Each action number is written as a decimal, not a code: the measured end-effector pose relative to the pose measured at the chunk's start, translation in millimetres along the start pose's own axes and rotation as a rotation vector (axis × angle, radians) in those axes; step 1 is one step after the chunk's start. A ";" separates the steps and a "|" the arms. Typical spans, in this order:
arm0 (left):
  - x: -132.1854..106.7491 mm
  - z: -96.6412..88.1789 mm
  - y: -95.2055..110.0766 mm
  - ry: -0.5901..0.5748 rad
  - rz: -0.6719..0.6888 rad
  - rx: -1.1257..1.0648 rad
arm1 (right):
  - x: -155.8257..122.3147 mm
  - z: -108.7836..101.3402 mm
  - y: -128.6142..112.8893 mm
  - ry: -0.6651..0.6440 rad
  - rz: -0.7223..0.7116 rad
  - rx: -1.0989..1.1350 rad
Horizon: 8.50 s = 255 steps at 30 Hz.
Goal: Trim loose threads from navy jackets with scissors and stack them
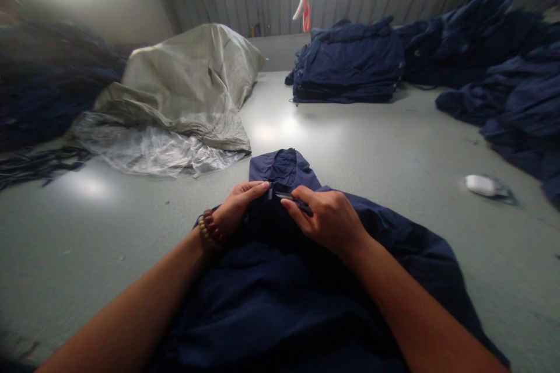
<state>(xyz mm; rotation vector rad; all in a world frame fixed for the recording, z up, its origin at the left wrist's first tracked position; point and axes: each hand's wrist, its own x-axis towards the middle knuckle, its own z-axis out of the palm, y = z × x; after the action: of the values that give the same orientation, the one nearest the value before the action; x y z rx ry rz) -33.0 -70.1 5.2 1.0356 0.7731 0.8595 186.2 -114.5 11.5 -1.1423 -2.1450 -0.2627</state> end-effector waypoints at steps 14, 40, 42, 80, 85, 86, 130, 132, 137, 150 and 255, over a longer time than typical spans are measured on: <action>1.1 0.2 -0.7 -0.025 0.047 0.024 | 2.9 -5.8 5.6 0.178 0.088 -0.005; 11.7 -6.6 -12.5 0.014 0.206 0.308 | -14.1 -10.4 84.6 -0.137 0.813 -0.356; 11.0 -6.0 -12.3 -0.002 0.194 0.271 | -11.7 -8.0 68.8 0.012 0.539 -0.161; 6.3 -3.1 -8.2 -0.056 0.236 0.308 | -0.7 -9.9 11.1 0.187 0.174 0.175; 4.1 -2.7 -6.9 0.003 0.346 0.478 | -1.3 -7.9 14.7 0.241 0.224 0.175; 3.6 -2.5 -6.8 0.038 0.426 0.578 | -1.9 -7.1 16.9 0.255 0.247 0.165; 0.8 -10.5 -6.4 -0.139 0.885 1.177 | -30.6 2.0 106.2 -0.246 0.875 -0.421; 4.2 -13.9 -4.9 -0.310 0.677 1.202 | -29.4 2.1 106.1 -0.198 0.848 -0.351; 3.7 -18.5 2.0 -0.432 0.529 1.157 | -13.1 -6.0 79.4 0.076 0.725 -0.104; 0.4 -11.0 -7.8 0.005 0.742 1.028 | -3.0 -8.3 26.4 -0.035 0.398 0.429; -117.8 35.4 27.2 0.434 0.291 1.753 | 16.2 9.8 -42.0 -0.157 0.484 -0.034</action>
<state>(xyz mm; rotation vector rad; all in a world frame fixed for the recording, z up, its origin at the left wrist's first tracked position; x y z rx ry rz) -62.4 -180.6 57.9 2.5625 1.8715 0.4807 142.1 -124.3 20.4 -1.7025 -1.9219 0.0110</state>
